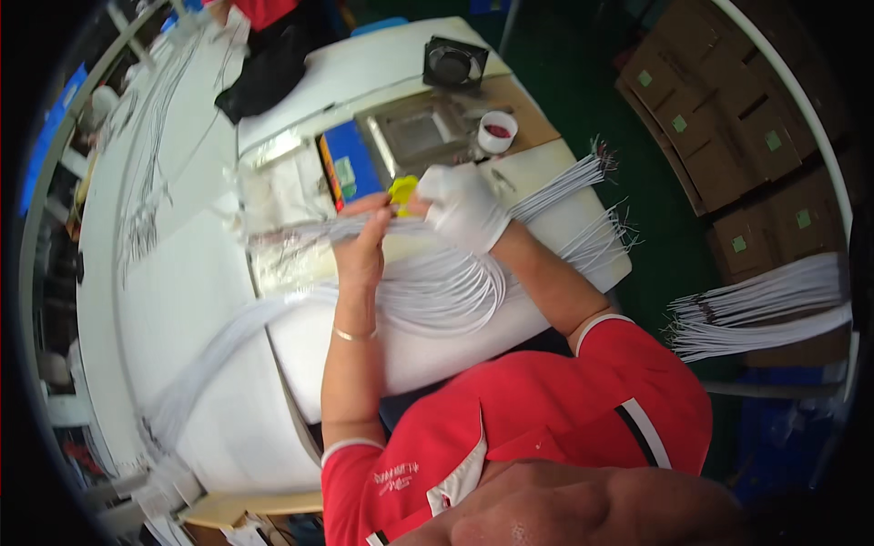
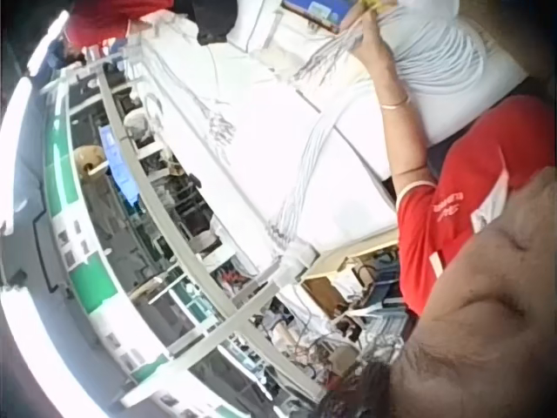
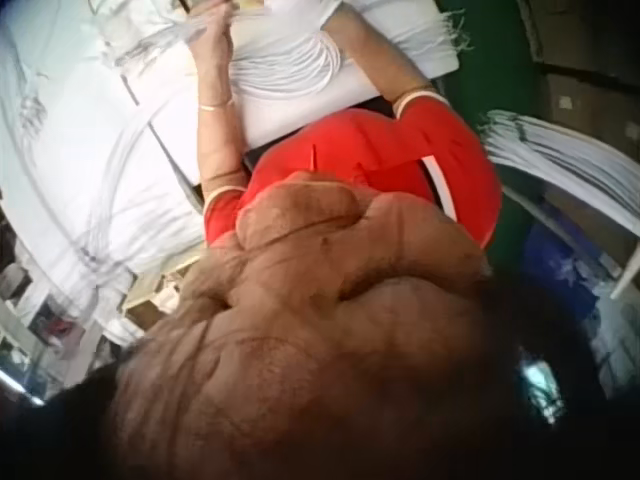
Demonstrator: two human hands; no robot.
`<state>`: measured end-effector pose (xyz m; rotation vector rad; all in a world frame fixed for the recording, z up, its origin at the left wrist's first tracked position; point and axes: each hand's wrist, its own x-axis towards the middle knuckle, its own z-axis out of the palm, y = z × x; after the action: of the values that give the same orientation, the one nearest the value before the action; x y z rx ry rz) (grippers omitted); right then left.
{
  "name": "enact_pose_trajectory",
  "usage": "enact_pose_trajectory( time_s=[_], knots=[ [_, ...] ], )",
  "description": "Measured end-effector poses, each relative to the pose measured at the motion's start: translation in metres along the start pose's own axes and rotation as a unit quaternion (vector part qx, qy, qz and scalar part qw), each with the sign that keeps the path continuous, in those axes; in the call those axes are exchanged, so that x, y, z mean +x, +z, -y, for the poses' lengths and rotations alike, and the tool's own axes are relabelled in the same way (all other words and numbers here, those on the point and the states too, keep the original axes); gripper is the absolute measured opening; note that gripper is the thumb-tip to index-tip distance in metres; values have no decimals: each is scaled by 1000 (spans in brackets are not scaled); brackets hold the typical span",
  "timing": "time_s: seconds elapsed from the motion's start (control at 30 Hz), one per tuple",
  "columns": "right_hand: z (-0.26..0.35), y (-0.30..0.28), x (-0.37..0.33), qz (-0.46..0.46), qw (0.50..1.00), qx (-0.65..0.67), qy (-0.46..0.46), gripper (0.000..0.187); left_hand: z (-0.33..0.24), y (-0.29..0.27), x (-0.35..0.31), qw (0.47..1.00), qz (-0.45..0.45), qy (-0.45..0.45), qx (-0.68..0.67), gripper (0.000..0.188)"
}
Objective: The person holds a bundle of cables, repeatedly separates individual wire ends by hand, dips their exposed tips into a small container, and arranges the wires.
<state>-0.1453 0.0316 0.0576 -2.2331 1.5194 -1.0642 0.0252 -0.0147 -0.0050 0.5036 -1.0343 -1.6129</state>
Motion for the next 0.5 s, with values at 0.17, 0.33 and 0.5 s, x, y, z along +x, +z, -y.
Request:
enact_pose_trajectory(
  time_s=[0.17,0.33,0.5],
  knots=[
    [-7,-24,-12,-27,995,-51,80,10,2,13,8,994,-27,-23,-105,17],
    [2,-21,-18,44,993,-70,85,15,8,10,7,996,-52,-16,-70,13],
    [5,-15,-15,25,996,-63,58,15,7,11,5,986,-130,27,-98,25]
  ],
)
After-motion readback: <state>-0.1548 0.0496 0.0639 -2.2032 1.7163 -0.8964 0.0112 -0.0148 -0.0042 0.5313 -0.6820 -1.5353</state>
